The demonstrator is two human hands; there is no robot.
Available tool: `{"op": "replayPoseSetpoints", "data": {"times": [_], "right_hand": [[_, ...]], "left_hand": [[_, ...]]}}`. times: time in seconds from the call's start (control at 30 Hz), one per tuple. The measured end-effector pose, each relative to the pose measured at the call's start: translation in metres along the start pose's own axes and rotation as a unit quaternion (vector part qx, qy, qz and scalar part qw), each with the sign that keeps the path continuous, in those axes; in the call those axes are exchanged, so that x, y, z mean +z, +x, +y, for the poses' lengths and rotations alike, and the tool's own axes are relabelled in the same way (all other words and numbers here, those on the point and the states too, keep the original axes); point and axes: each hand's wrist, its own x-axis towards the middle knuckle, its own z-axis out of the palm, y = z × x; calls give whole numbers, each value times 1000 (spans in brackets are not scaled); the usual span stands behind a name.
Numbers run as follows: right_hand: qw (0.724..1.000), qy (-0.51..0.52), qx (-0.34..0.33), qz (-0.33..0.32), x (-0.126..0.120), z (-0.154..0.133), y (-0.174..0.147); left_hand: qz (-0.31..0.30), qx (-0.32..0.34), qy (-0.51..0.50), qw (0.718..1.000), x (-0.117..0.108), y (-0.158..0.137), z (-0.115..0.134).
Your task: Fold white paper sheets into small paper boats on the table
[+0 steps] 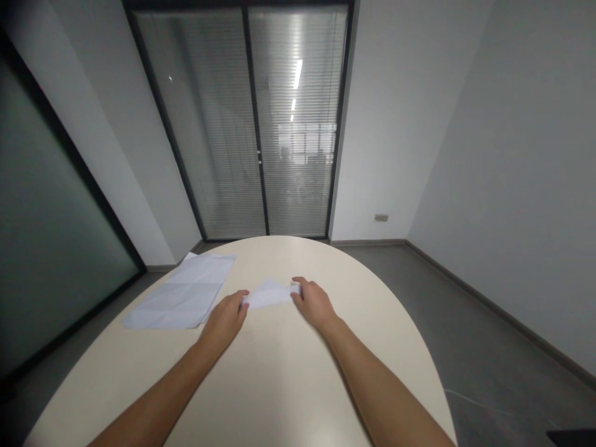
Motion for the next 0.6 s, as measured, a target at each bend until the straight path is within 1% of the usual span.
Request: {"op": "replayPoseSetpoints", "data": {"times": [0.3,0.47,0.6], "right_hand": [[999,-19,36,7,-1,-5,-1],[999,-14,34,13,-1,-4,-1],[999,-13,31,13,1,-2,-1]], "left_hand": [[4,-1,1,1000,5,0,-3],[8,2,6,1000,4,-2,-1],[23,10,8,1000,-1,-3,2]]}}
